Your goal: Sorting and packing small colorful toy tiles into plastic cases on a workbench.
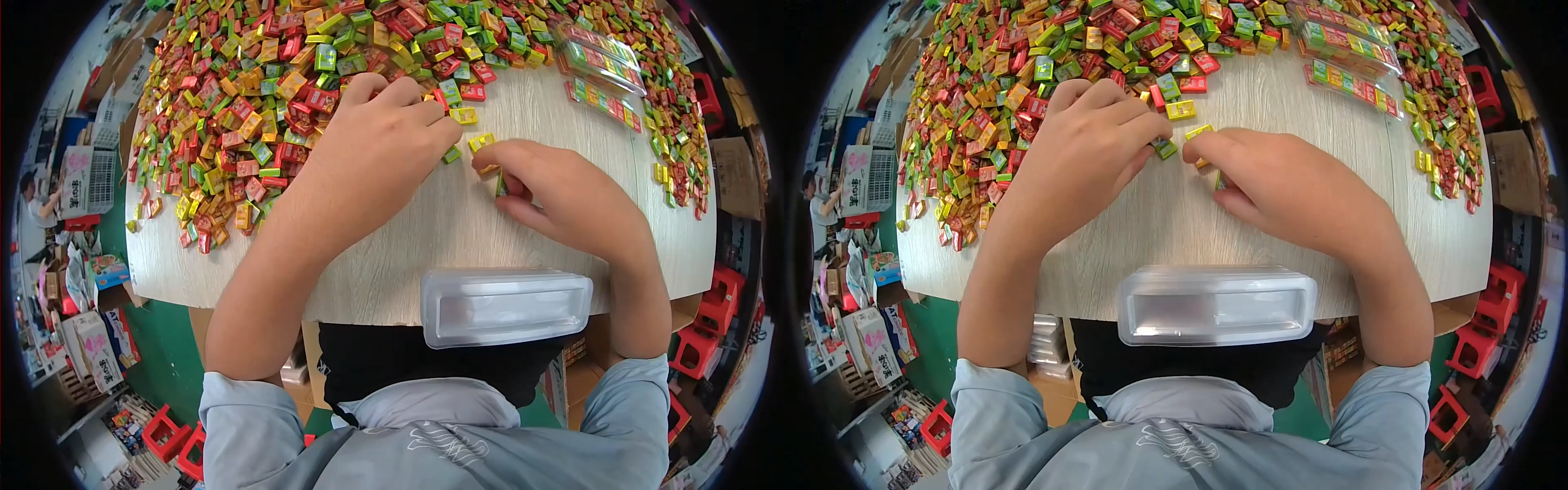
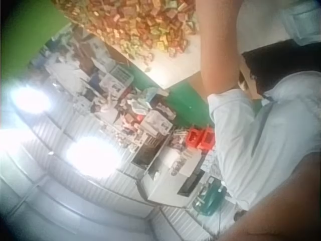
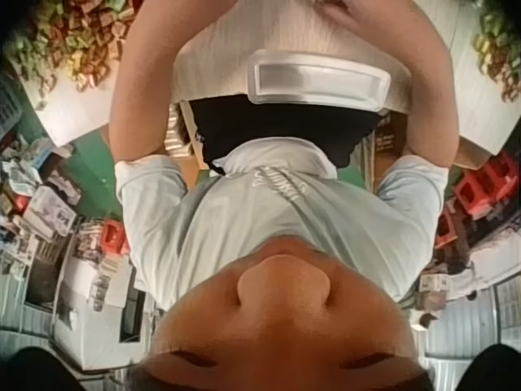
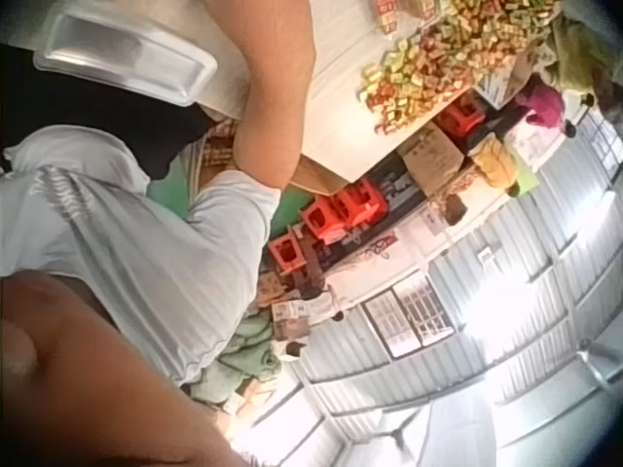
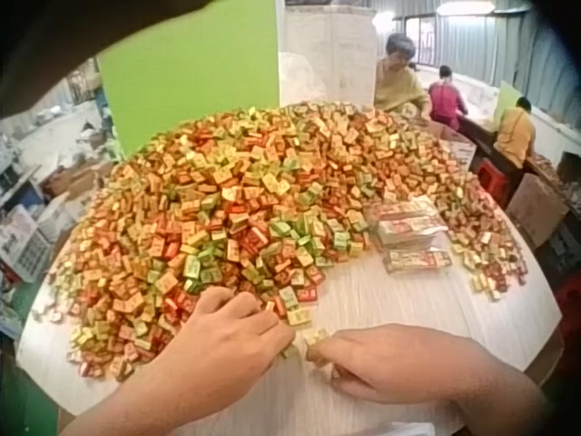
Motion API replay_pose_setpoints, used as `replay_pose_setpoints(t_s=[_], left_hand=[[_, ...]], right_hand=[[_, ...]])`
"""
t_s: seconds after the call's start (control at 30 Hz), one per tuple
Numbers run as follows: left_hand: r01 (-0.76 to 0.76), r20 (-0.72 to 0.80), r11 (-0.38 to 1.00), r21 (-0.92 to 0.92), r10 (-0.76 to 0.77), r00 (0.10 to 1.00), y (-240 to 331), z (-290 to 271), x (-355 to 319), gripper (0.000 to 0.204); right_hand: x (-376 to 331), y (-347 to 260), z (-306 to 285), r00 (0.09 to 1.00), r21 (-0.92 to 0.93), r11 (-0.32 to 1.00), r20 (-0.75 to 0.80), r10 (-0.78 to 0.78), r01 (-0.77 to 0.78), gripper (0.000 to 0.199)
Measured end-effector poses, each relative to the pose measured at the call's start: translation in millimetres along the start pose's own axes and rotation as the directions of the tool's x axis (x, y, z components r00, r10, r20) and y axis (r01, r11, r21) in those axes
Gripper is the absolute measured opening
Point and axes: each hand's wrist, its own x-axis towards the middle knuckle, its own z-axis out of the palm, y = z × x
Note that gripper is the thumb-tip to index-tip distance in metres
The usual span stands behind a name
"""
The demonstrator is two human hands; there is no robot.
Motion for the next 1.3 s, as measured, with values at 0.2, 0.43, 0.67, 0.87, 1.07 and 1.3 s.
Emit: replay_pose_setpoints(t_s=[0.2,0.43,0.67,0.87,1.07,1.3], left_hand=[[0.015,-0.036,0.999,-0.033,-0.016,0.999,3.2,1.4,2.8,0.024],[0.065,-0.083,0.998,-0.013,-0.066,0.994,11.6,6.8,6.2,0.029],[0.06,-0.08,0.996,-0.072,-0.065,0.995,8.4,3.9,5.3,0.031],[0.036,-0.037,0.991,-0.131,-0.041,0.998,6.9,2.0,4.0,0.031],[0.037,-0.013,0.992,-0.124,-0.039,0.999,4.6,0.7,1.9,0.027],[0.051,-0.01,0.995,-0.081,-0.052,0.999,6.5,-3.6,1.4,0.022]], right_hand=[[2.4,-5.8,-1.1,0.988,-0.139,0.982,-0.099,0.115,-0.128,0.051],[9.7,-14.5,18.8,0.957,-0.118,0.97,-0.224,0.184,-0.214,0.057],[15.2,-8.5,21.8,0.961,-0.154,0.966,-0.216,0.172,-0.208,0.045],[11.2,-0.7,16.9,0.975,-0.164,0.983,-0.217,0.05,-0.087,0.041],[7.2,8.2,11.1,0.985,-0.167,0.986,-0.173,-0.026,-0.003,0.043],[6.4,7.8,6.4,0.99,-0.143,0.99,-0.138,-0.031,0.011,0.044]])
